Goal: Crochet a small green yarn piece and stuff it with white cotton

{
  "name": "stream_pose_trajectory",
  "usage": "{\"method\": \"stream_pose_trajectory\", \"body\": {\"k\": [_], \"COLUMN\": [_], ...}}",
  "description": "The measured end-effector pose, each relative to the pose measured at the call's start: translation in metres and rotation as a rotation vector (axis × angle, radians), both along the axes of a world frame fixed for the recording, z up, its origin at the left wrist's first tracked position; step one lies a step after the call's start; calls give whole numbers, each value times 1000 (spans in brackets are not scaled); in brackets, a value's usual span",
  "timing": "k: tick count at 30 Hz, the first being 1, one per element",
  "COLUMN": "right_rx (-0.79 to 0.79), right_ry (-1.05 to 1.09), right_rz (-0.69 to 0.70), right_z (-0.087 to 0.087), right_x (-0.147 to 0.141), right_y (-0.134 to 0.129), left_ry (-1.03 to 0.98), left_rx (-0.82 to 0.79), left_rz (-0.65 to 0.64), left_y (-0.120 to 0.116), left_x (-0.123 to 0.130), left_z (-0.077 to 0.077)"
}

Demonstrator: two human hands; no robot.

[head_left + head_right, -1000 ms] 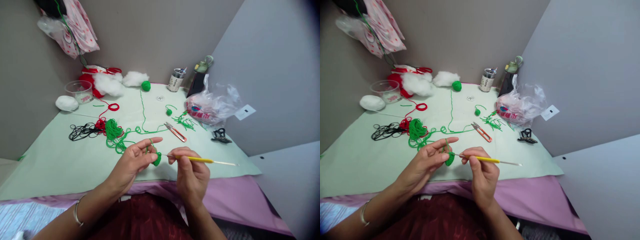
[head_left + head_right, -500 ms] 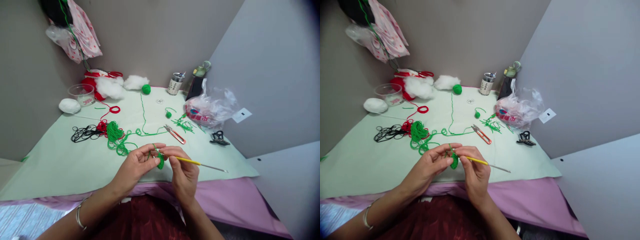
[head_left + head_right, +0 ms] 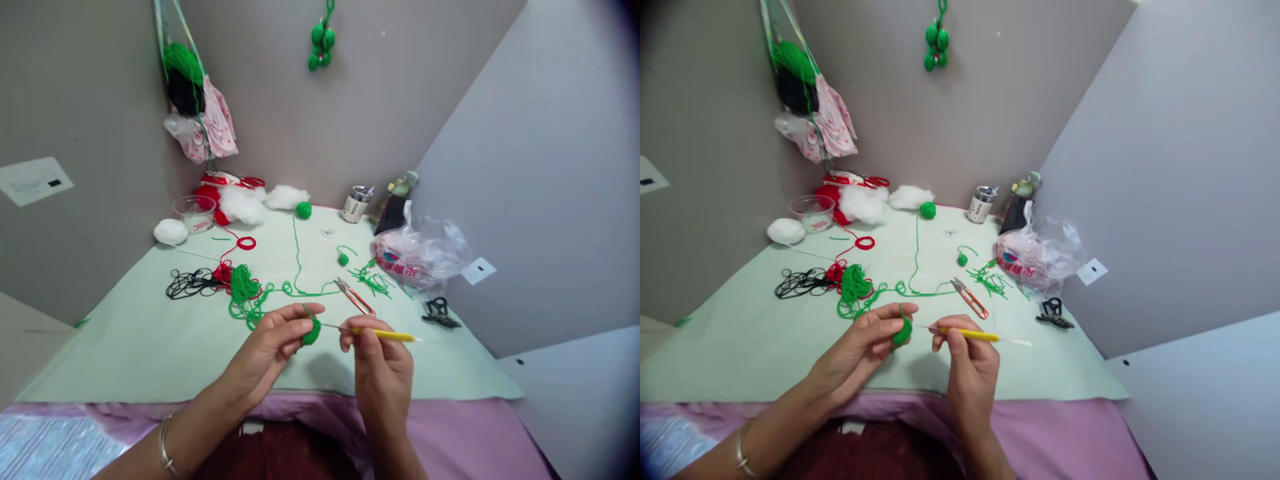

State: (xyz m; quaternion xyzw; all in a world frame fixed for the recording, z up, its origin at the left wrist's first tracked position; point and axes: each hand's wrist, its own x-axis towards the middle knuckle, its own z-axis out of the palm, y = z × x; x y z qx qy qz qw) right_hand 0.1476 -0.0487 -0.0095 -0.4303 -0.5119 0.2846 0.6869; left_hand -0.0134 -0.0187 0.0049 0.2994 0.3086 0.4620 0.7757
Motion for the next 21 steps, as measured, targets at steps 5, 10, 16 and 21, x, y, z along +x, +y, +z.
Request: {"method": "stream_pose_trajectory", "body": {"k": [5,10,16,21], "right_rx": [-171,-288,-346,-326], "right_ry": [142,62,29,39], "right_rz": [167,205,294,299], "right_z": [-8,-33,-47,-48], "right_x": [-14,-27,-31,-29], "right_y": [10,12,14,14], "left_ry": [134,459,619,607], "left_rx": [187,322,435,405], "left_rz": [9,68,85,69], "left_y": [-6,-13,-18,-18], "left_x": [-2,-15,-20,-17], "left_z": [-1,-27,-47,-42]}}
